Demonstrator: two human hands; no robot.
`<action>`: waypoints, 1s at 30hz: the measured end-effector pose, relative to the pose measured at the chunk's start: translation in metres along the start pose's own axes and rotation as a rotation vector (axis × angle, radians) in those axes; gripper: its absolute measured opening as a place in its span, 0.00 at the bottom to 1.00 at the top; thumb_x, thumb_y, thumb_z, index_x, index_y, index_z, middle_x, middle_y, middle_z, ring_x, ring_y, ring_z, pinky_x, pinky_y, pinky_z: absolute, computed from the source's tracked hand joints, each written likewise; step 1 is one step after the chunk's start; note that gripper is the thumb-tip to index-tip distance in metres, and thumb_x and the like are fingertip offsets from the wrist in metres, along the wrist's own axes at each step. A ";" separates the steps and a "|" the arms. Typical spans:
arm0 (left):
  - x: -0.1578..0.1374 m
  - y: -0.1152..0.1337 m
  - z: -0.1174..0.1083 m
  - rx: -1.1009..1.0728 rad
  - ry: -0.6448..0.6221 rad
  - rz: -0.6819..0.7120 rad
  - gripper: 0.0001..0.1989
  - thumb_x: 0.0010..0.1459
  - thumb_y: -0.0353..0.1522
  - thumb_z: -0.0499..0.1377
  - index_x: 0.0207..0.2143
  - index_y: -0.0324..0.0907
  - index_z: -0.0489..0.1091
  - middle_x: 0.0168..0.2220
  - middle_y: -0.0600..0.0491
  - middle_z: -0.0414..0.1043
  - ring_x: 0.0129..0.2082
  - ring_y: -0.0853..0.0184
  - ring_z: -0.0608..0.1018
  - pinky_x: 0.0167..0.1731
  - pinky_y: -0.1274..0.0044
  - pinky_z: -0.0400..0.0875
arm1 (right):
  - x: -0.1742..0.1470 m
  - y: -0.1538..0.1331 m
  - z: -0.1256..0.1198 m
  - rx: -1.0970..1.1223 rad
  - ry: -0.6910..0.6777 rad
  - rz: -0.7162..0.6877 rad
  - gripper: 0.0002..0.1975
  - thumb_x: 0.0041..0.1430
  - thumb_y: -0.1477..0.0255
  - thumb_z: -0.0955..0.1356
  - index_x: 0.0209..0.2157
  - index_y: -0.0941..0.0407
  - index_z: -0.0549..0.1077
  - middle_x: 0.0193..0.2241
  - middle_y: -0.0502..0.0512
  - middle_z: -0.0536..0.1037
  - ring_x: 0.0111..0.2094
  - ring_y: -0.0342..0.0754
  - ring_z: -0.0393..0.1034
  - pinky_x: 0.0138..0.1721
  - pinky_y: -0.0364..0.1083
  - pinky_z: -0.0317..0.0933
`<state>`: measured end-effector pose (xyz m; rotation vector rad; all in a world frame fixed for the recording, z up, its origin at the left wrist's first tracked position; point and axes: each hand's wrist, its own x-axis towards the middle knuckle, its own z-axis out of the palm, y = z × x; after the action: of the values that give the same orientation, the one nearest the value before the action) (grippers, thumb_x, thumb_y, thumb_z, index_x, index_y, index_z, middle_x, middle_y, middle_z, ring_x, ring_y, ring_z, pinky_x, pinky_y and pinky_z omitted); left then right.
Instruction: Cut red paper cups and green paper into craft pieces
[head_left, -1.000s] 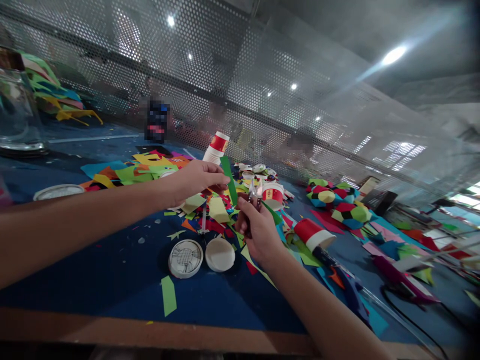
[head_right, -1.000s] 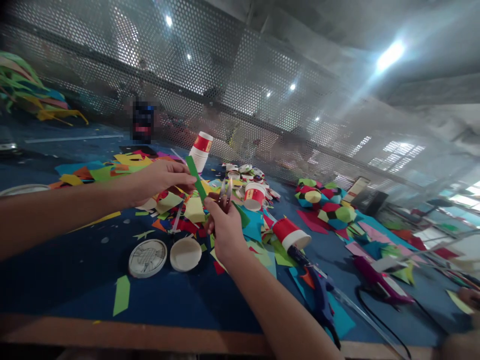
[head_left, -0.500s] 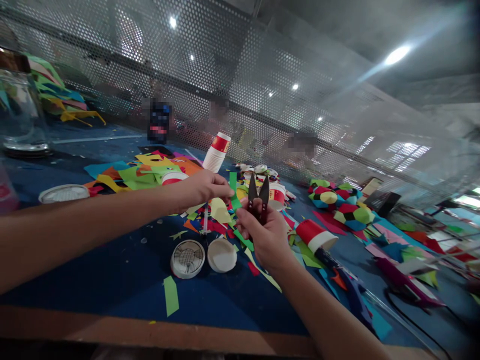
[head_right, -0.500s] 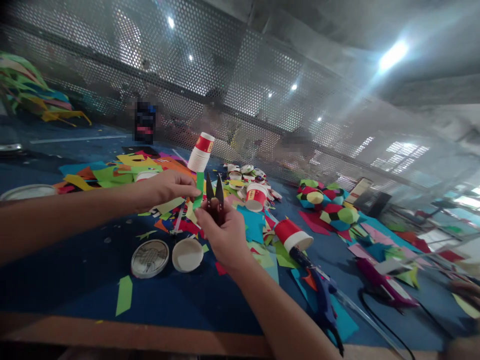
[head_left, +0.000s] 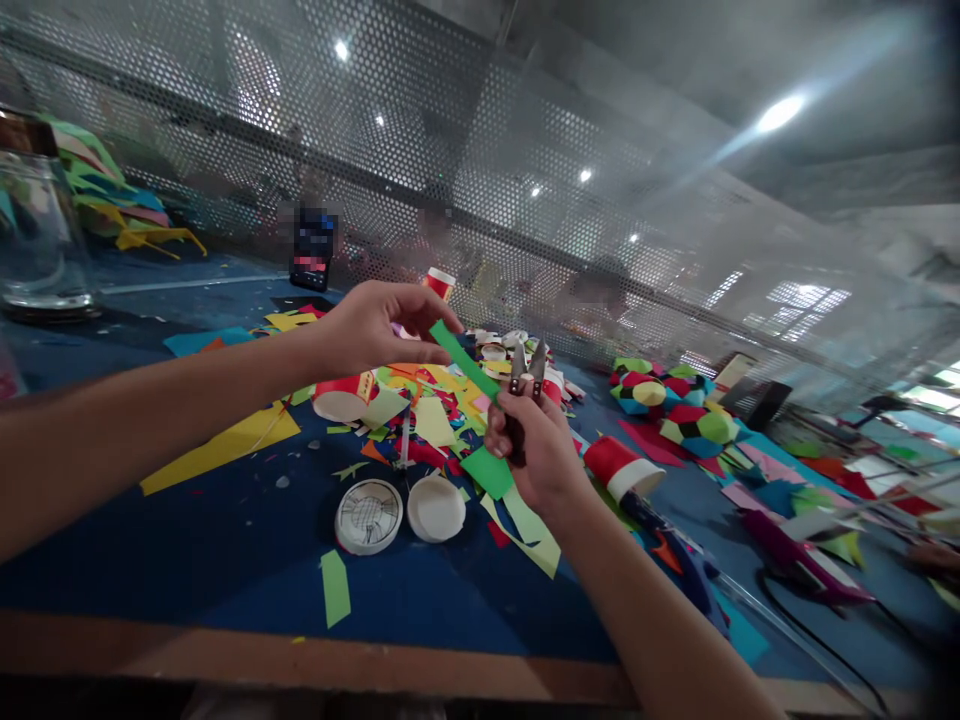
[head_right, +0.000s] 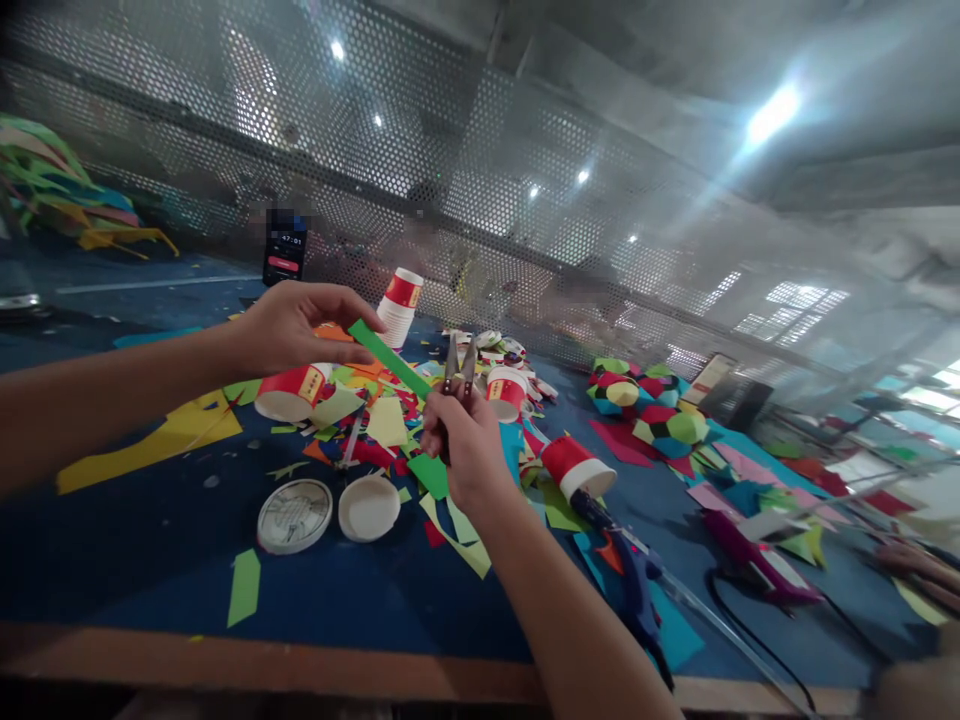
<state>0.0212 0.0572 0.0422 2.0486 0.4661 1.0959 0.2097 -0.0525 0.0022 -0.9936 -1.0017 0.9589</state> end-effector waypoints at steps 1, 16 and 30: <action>-0.001 0.002 0.000 0.034 0.010 0.024 0.16 0.42 0.37 0.71 0.35 0.44 0.77 0.32 0.54 0.76 0.35 0.65 0.76 0.40 0.74 0.70 | 0.000 -0.001 -0.001 -0.003 -0.006 0.007 0.08 0.46 0.70 0.70 0.26 0.54 0.66 0.15 0.41 0.67 0.12 0.36 0.53 0.15 0.39 0.51; -0.085 0.089 -0.021 0.819 0.410 0.226 0.09 0.57 0.40 0.63 0.37 0.46 0.76 0.34 0.60 0.77 0.35 0.69 0.77 0.37 0.79 0.63 | 0.004 -0.018 -0.006 -0.141 0.163 -0.253 0.08 0.48 0.71 0.72 0.25 0.55 0.68 0.15 0.42 0.65 0.14 0.37 0.54 0.16 0.40 0.48; -0.227 0.036 0.049 1.067 0.436 -0.114 0.07 0.65 0.35 0.54 0.36 0.47 0.71 0.37 0.50 0.79 0.42 0.52 0.77 0.47 0.58 0.60 | -0.160 -0.013 -0.054 -0.170 0.145 -0.187 0.17 0.48 0.56 0.74 0.18 0.54 0.75 0.14 0.55 0.71 0.18 0.48 0.67 0.18 0.46 0.63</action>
<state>-0.0681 -0.1275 -0.0726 2.5661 1.6467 1.3845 0.2233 -0.2183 -0.0308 -1.0734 -1.0459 0.6461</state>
